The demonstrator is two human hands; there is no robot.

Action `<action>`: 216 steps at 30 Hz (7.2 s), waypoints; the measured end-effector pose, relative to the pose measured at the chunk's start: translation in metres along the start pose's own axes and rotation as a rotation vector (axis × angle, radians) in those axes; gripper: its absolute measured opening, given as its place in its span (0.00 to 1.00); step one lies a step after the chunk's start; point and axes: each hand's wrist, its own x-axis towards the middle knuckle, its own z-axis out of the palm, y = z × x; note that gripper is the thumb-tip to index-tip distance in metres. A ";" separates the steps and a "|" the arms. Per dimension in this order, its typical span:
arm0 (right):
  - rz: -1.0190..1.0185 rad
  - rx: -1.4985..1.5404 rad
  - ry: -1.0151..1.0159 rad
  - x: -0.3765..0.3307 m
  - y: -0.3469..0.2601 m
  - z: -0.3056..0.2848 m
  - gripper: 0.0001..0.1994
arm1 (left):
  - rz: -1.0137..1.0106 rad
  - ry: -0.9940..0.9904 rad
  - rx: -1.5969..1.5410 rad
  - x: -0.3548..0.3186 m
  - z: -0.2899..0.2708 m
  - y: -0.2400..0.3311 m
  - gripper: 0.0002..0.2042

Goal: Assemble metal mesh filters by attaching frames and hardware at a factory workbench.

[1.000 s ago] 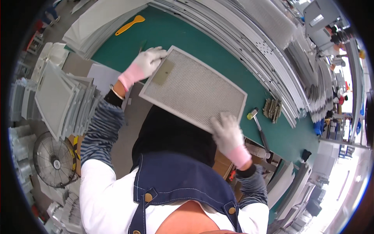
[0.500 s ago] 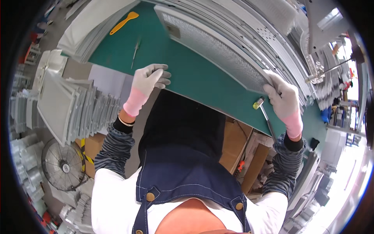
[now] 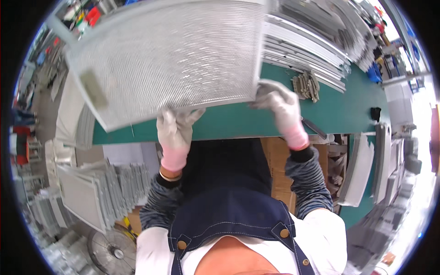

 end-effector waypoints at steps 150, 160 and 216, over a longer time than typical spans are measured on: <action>0.886 -1.269 1.085 -0.393 0.268 -0.235 0.10 | 1.360 -0.550 1.371 0.087 0.160 -0.041 0.06; 0.916 -1.260 0.653 -0.425 0.276 -0.272 0.23 | 1.285 -0.516 1.394 0.080 0.151 -0.050 0.04; -0.266 0.634 -1.015 0.104 -0.120 0.022 0.37 | 0.883 -0.530 0.963 0.076 0.151 -0.039 0.16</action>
